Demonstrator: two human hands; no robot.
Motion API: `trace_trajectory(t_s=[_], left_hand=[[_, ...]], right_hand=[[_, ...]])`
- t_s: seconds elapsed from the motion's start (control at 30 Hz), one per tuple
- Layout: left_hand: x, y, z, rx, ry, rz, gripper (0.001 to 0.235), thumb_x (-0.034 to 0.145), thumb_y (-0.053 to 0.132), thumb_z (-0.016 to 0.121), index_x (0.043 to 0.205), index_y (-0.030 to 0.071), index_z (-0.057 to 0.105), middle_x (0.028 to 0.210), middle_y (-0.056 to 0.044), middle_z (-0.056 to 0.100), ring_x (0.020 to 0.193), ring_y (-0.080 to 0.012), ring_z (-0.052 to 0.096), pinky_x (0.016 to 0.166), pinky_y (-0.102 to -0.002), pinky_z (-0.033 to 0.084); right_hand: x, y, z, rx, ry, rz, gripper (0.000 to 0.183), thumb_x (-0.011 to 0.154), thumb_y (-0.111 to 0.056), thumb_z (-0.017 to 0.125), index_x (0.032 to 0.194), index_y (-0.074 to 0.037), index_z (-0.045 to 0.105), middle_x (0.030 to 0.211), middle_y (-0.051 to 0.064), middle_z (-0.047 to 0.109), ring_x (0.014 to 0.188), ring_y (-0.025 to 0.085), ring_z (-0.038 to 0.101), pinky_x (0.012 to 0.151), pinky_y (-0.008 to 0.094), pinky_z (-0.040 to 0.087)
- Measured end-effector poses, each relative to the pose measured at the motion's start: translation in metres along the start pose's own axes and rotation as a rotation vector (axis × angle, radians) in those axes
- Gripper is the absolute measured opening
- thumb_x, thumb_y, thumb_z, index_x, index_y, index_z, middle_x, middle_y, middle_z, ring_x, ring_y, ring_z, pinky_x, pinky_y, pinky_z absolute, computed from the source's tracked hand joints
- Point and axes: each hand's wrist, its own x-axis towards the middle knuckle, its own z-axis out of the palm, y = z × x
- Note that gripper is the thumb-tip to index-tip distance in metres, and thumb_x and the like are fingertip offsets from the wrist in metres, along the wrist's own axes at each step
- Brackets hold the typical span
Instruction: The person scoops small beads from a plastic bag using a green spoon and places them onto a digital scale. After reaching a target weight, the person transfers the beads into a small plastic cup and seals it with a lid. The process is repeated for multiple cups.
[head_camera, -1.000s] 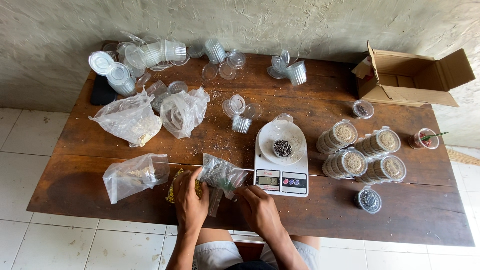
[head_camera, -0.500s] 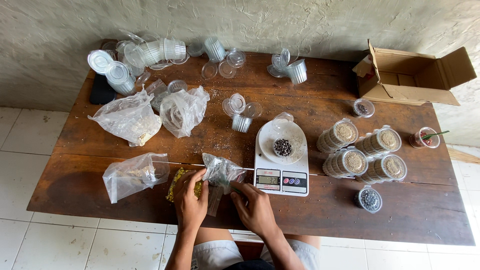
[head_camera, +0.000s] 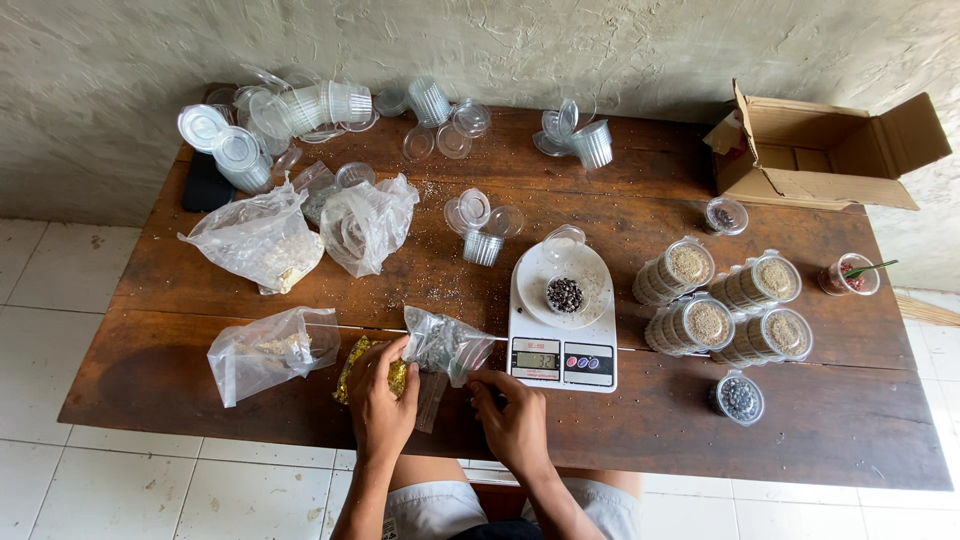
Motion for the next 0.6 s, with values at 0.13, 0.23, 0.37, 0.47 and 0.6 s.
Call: trace_trajectory(t_s=[0.13,0.23,0.37,0.47,0.6], left_hand=[[-0.003,-0.005,0.003,0.012,0.011,-0.011,0.028,0.086,0.019,0.052,0.11,0.008,0.056,0.107,-0.009,0.062,0.1,-0.026,0.057,0.089,-0.037,0.041],[-0.005,-0.008,0.005,0.023,0.006,-0.049,0.029,0.083,0.017,0.053,0.111,0.008,0.055,0.108,-0.01,0.061,0.101,-0.027,0.055,0.089,-0.037,0.04],[-0.002,-0.001,0.002,0.03,0.006,-0.061,0.03,0.086,0.023,0.051,0.113,0.009,0.055,0.11,-0.01,0.06,0.103,-0.0269,0.053,0.089,-0.037,0.04],[-0.002,0.001,0.003,0.064,0.035,0.053,0.031,0.084,0.014,0.052,0.114,0.008,0.055,0.115,-0.008,0.057,0.107,-0.0256,0.051,0.094,-0.037,0.038],[-0.009,-0.004,0.011,0.207,-0.03,0.229,0.041,0.08,0.026,0.055,0.121,0.027,0.051,0.133,-0.001,0.047,0.124,-0.0233,0.039,0.105,-0.045,0.029]], right_hand=[[-0.007,-0.002,-0.008,0.08,0.04,0.071,0.015,0.078,-0.011,0.059,0.085,-0.012,0.071,0.061,0.001,0.07,0.051,0.007,0.065,0.047,0.02,0.057],[-0.012,0.002,-0.016,0.057,0.069,0.049,0.013,0.077,-0.012,0.06,0.084,-0.01,0.071,0.066,0.002,0.072,0.053,0.009,0.068,0.047,0.02,0.058],[-0.018,0.008,-0.022,0.058,0.106,0.022,0.013,0.076,-0.009,0.059,0.082,-0.01,0.071,0.075,0.0,0.073,0.056,0.009,0.068,0.048,0.02,0.059],[-0.02,0.012,-0.024,-0.072,0.129,-0.095,0.013,0.077,-0.012,0.059,0.085,-0.013,0.069,0.069,-0.001,0.071,0.051,0.009,0.064,0.045,0.021,0.047],[-0.019,0.011,-0.023,-0.101,0.133,-0.285,0.009,0.08,-0.01,0.059,0.085,-0.01,0.066,0.077,0.003,0.069,0.062,0.014,0.064,0.049,0.023,0.047]])
